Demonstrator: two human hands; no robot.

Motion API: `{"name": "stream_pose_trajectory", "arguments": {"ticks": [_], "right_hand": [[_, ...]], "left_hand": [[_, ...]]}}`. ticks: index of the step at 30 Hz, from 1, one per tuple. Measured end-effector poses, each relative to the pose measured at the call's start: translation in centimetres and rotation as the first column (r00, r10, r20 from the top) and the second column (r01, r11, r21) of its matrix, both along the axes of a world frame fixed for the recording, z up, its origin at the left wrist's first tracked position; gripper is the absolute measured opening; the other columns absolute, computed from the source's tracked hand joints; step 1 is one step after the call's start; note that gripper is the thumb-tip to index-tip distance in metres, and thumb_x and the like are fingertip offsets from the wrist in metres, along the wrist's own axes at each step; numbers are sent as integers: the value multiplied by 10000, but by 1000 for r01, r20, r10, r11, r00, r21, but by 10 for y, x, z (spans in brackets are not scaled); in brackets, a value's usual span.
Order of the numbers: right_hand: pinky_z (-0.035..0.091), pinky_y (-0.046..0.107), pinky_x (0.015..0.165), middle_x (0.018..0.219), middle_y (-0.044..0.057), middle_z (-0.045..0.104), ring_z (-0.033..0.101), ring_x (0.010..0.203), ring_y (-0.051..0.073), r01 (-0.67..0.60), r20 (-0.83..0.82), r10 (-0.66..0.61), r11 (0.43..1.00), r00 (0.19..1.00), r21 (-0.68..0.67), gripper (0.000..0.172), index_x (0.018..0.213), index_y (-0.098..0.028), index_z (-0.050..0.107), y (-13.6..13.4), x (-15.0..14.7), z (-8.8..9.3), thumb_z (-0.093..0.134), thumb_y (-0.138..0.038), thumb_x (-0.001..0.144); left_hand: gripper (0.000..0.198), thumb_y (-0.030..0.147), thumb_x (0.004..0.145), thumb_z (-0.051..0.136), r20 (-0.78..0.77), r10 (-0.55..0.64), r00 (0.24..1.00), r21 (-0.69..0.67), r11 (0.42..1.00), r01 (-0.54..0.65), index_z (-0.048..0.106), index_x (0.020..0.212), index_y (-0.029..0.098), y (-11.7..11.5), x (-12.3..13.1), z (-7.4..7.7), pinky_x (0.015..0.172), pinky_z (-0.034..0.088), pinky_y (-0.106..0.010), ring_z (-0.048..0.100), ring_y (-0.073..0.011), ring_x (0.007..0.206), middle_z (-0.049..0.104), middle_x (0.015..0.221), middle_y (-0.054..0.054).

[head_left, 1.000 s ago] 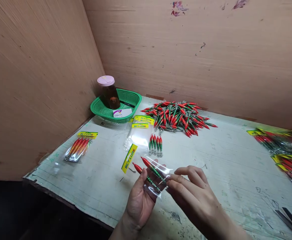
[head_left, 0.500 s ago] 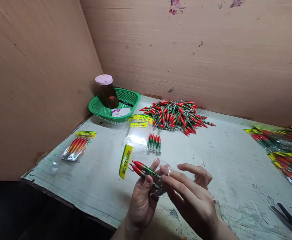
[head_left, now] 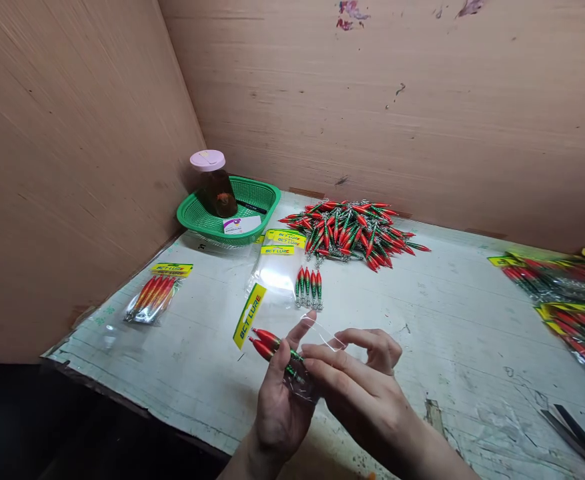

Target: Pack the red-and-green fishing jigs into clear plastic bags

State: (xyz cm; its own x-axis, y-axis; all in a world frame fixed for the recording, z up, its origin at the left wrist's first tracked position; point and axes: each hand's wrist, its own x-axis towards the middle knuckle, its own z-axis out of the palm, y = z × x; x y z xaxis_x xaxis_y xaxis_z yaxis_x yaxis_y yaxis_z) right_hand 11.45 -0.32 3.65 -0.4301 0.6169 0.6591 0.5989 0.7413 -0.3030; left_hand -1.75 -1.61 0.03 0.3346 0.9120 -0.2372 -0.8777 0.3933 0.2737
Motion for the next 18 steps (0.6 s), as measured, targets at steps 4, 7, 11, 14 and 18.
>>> {"name": "stream_pose_trajectory", "arguments": {"ticks": [4, 7, 11, 14, 18], "right_hand": [[382, 389, 850, 997, 33, 708, 535, 1006, 230, 65, -73, -61, 996, 995, 58, 280, 1010, -233, 624, -2, 8, -6, 609, -49, 798], [455, 341, 761, 956, 59, 615, 543, 901, 203, 223, -242, -239, 970, 940, -94, 345, 1080, -230, 561, -1, 14, -8, 673, -129, 769], [445, 241, 557, 736, 0, 567, 522, 626, 123, 48, -222, -210, 821, 952, -569, 45, 905, -218, 582, 3, 21, -3, 542, -215, 885], [449, 237, 566, 702, -2, 570, 533, 620, 119, -55, -227, -132, 744, 965, -666, 127, 820, -208, 582, 16, 28, -7, 515, -271, 907], [500, 271, 614, 822, 27, 612, 593, 692, 142, -91, -180, -51, 710, 982, -698, 211, 993, -212, 569, 54, 37, -41, 423, -352, 934]], "left_hand": [[387, 461, 866, 547, -12, 63, 998, -2, 998, -63, 644, 1188, 269, 2, 2, -3, 1021, 377, -447, 620, -264, 1089, 731, 1015, -83], [382, 447, 870, 548, 11, 82, 997, 19, 996, -82, 650, 1180, 248, 4, 6, -4, 948, 448, -407, 641, -256, 1056, 704, 1107, -125], [349, 362, 853, 595, 56, 131, 990, -34, 991, -129, 658, 1166, 220, 4, 8, -9, 956, 468, -377, 619, -245, 1108, 668, 1184, -136], [279, 303, 906, 525, 23, 204, 979, -154, 968, -199, 679, 1125, 228, 5, 1, -17, 938, 499, -364, 648, -223, 1061, 690, 1150, -100], [351, 227, 972, 374, 2, 264, 965, -204, 944, -258, 710, 1051, 162, 8, -14, -30, 920, 526, -334, 666, -201, 1028, 703, 1114, -99]]}}
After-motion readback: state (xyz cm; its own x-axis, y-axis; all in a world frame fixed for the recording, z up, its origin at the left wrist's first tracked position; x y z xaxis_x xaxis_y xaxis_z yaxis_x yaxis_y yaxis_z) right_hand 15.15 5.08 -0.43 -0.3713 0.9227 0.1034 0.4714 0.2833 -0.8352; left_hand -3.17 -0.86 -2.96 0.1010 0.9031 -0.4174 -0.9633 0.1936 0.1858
